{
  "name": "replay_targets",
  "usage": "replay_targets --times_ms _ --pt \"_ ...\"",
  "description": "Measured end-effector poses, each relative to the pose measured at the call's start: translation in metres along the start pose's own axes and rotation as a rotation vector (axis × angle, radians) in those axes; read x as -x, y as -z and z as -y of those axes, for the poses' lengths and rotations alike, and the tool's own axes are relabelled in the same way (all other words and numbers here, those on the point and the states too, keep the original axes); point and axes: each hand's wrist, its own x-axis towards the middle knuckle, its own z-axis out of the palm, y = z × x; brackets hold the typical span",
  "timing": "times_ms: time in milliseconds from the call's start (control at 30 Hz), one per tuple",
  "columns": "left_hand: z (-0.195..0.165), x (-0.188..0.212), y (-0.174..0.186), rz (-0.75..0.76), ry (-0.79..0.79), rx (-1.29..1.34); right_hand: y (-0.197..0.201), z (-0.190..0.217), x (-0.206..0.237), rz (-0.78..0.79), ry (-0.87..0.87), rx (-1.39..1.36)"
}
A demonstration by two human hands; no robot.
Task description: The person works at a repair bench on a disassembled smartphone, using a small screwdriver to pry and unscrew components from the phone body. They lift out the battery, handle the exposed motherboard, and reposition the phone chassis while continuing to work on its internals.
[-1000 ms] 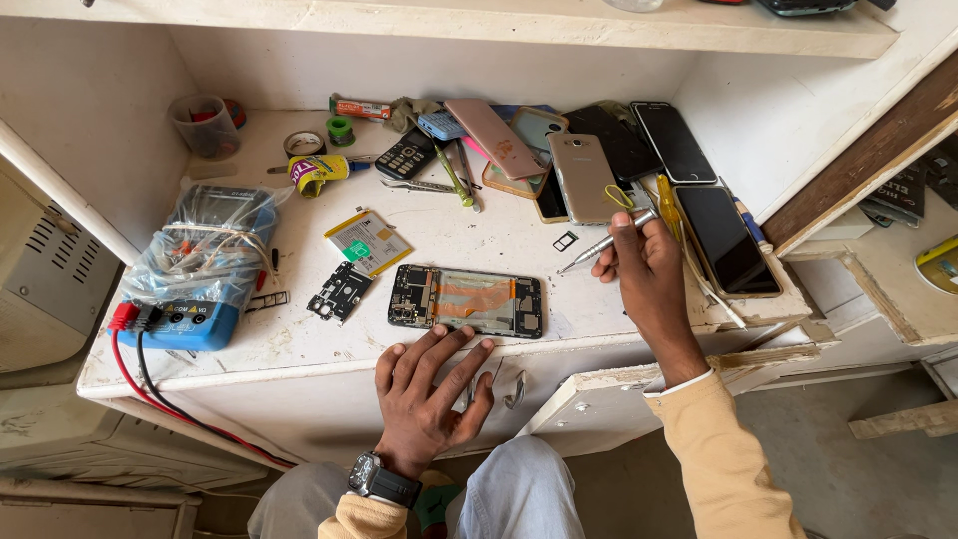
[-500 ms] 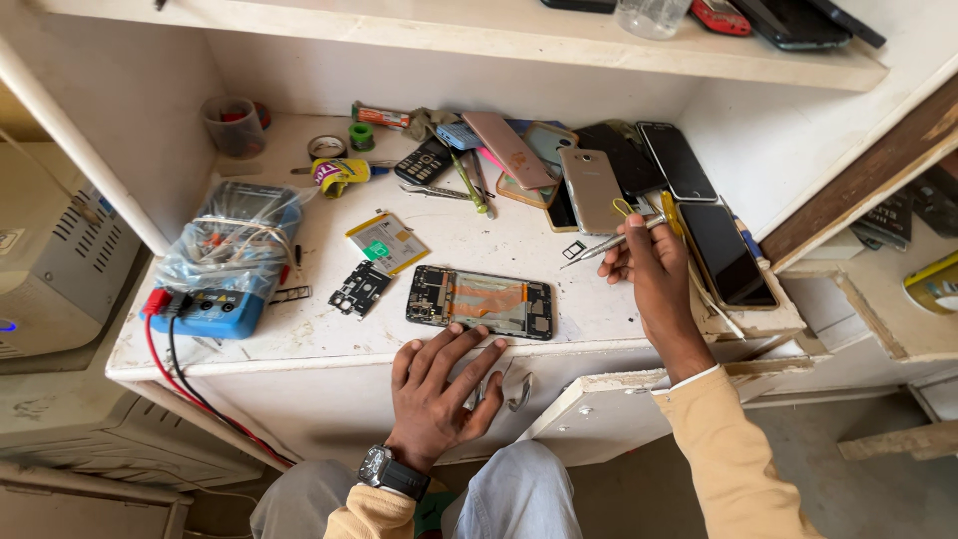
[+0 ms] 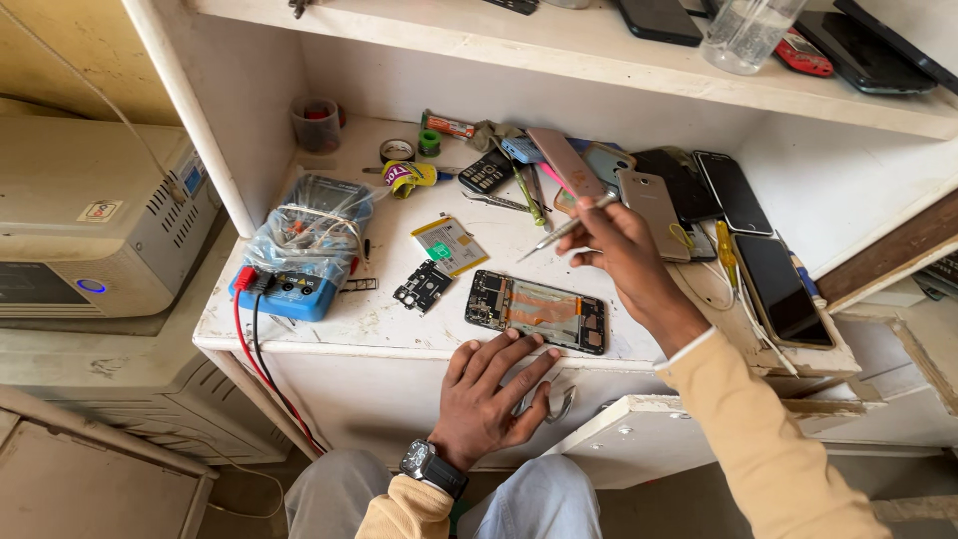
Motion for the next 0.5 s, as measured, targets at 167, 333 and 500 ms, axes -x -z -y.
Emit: replay_targets --times_ms 167,333,500 --pt "0.002 0.001 -0.001 0.009 -0.013 0.001 -0.011 -0.002 -0.021 0.095 -0.056 0.059" --pt "0.003 0.002 -0.003 0.001 -0.020 -0.004 -0.018 -0.011 -0.031 0.128 -0.107 0.115" --pt "0.004 0.003 -0.004 0.002 -0.021 0.004 -0.022 -0.014 -0.030 0.138 -0.096 0.154"
